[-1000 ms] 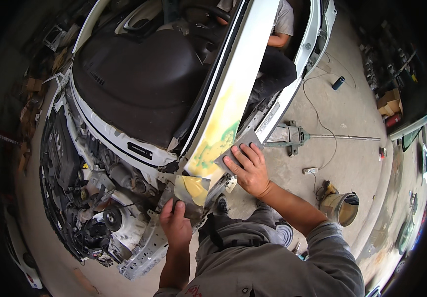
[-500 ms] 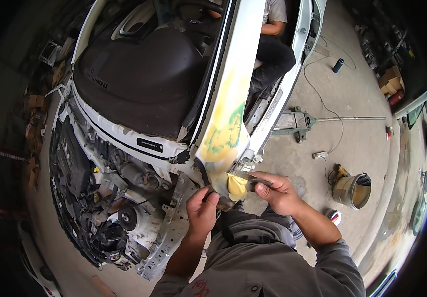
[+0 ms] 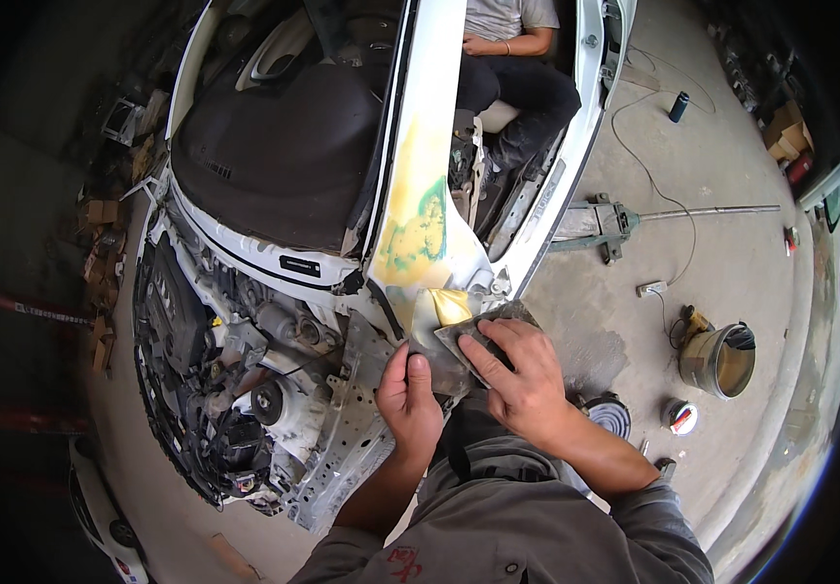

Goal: The person scoops yellow body filler from a container, mixes it on a metal sheet, and applies it to the front fender area of a white car using a spreader. They then smooth the filler along the fender edge and door frame.

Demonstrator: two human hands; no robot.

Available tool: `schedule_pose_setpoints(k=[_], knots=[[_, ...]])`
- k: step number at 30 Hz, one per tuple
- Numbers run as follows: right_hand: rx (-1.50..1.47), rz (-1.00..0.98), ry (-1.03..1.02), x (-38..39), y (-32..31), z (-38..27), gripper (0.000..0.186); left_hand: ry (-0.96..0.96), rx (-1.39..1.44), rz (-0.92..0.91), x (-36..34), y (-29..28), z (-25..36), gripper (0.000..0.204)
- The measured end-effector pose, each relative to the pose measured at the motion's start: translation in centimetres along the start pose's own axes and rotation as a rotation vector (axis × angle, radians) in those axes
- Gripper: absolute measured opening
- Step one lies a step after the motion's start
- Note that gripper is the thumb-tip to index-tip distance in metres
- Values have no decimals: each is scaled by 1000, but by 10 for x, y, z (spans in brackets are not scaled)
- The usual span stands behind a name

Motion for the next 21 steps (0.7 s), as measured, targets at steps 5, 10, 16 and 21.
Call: schedule_pose_setpoints(k=[5, 10, 16, 21], knots=[[-54, -79, 28, 21, 20, -20, 59, 48, -6, -3, 4, -10, -3, 29], [-688, 31, 306, 26, 66, 14, 37, 306, 76, 91, -29, -60, 29, 28], [-1253, 494, 786, 4, 129, 63, 28, 236, 117, 51, -54, -133, 26, 30], [-802, 507, 783, -23, 137, 61, 30, 87, 124, 18, -56, -158, 8, 33]])
Point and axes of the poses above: each hand's wrist, its own x-axis away from the middle knuckle, its own y-axis out of the palm, z = x × y, the point moved 5 cm from there along -x, towards the middle knuckle, and after that the axes turned 14 degrees about -z, right-handed, at the moved point
